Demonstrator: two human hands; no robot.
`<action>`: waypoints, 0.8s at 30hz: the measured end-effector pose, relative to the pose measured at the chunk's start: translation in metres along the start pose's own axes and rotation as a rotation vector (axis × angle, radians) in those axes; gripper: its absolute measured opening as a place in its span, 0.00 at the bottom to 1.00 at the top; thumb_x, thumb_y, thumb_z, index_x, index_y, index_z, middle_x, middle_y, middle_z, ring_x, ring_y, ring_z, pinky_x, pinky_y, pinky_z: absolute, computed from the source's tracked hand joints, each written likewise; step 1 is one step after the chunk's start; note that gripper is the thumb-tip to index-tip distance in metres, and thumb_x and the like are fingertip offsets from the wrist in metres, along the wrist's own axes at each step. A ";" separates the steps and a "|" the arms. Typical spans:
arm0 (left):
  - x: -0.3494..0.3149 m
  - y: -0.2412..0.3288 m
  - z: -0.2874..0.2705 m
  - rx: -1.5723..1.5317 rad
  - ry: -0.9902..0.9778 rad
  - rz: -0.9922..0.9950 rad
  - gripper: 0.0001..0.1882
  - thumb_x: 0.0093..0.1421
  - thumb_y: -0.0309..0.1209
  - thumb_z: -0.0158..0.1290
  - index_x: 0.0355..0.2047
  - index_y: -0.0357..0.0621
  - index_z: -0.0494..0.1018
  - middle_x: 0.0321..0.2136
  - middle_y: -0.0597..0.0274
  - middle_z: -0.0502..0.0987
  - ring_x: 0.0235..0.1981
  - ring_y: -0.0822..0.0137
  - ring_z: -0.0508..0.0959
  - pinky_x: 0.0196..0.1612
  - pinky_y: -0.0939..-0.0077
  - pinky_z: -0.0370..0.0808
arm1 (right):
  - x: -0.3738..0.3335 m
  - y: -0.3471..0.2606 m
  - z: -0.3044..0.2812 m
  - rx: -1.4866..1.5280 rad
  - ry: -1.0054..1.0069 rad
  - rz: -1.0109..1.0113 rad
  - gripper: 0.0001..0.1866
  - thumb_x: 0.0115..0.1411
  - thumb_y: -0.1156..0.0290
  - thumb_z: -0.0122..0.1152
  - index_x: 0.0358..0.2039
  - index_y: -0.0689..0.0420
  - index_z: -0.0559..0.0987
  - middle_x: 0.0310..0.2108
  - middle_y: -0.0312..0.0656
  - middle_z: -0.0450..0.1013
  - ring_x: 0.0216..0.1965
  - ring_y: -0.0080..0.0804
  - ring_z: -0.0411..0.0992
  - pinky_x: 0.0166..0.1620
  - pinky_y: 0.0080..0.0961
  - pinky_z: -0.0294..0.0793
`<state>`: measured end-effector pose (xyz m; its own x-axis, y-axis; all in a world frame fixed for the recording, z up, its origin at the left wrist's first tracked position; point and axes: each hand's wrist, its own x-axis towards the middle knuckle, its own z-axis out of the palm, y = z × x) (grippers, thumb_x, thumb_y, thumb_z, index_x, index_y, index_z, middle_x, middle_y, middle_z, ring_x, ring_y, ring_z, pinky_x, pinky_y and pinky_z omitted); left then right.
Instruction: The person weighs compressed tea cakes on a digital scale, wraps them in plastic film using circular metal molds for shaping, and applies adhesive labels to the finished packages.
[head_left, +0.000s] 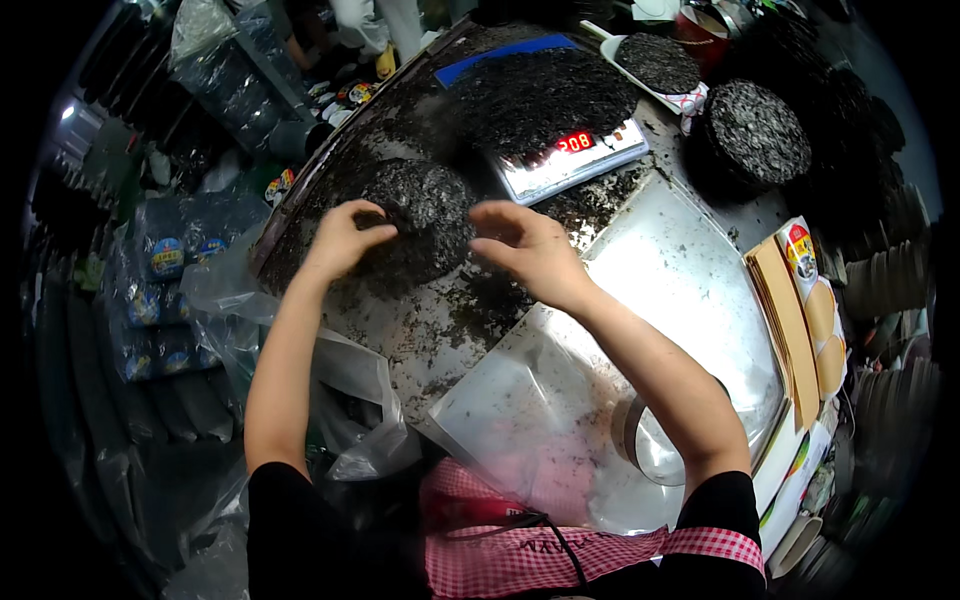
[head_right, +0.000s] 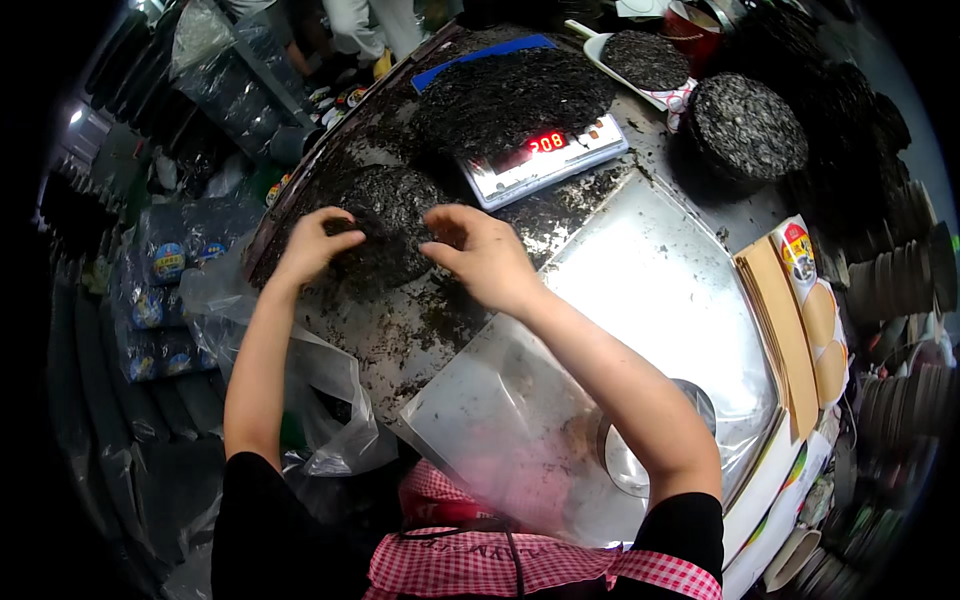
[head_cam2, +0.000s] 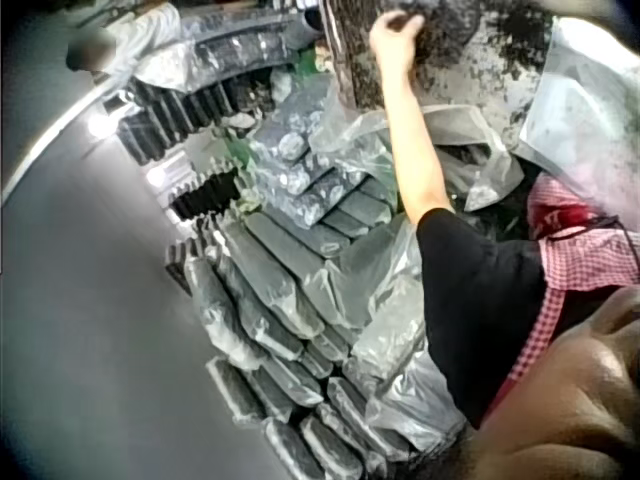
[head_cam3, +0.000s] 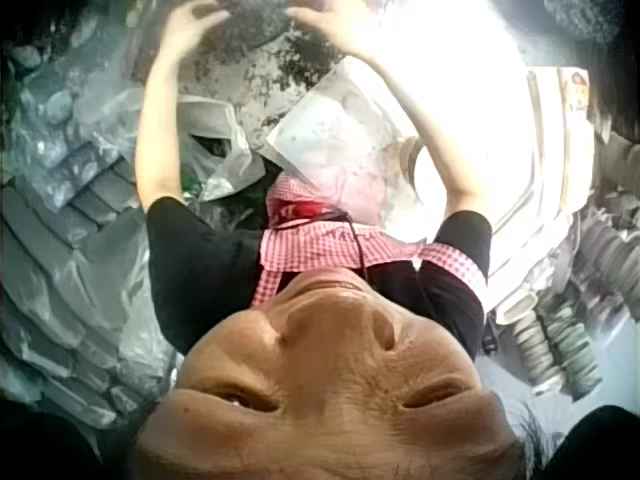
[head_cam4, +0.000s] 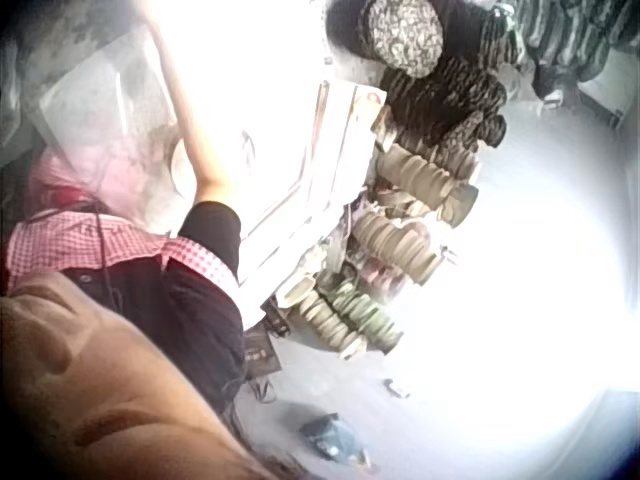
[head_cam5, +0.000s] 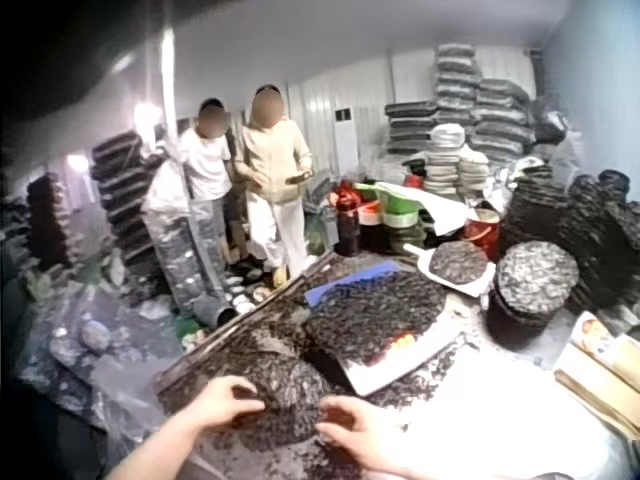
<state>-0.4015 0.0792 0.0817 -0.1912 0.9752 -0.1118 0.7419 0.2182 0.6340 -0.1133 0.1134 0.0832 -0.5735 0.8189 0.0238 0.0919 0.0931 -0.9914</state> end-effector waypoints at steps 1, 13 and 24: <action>-0.006 0.011 -0.004 -0.298 0.026 0.009 0.19 0.50 0.30 0.66 0.40 0.41 0.74 0.36 0.63 0.78 0.39 0.68 0.77 0.46 0.71 0.73 | 0.001 -0.002 0.009 -0.062 0.113 -0.049 0.29 0.54 0.65 0.68 0.54 0.61 0.71 0.49 0.49 0.73 0.51 0.32 0.72 0.55 0.26 0.70; -0.033 0.069 0.048 -1.137 -0.037 0.137 0.12 0.60 0.18 0.51 0.44 0.40 0.71 0.37 0.63 0.77 0.38 0.73 0.77 0.42 0.78 0.75 | 0.008 -0.028 0.018 -0.764 0.248 -0.621 0.17 0.47 0.84 0.58 0.40 0.63 0.79 0.31 0.49 0.78 0.32 0.45 0.78 0.36 0.27 0.76; -0.018 0.039 0.062 -0.581 0.155 -0.182 0.29 0.57 0.25 0.55 0.57 0.43 0.56 0.45 0.54 0.72 0.43 0.64 0.74 0.50 0.66 0.70 | 0.110 -0.024 -0.076 -1.494 0.287 -0.603 0.42 0.46 0.76 0.63 0.64 0.49 0.61 0.62 0.41 0.63 0.65 0.39 0.58 0.66 0.56 0.47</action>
<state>-0.3296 0.0722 0.0611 -0.4047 0.8979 -0.1730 0.2262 0.2816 0.9325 -0.1167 0.2446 0.1197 -0.6705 0.5196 0.5296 0.6816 0.7134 0.1630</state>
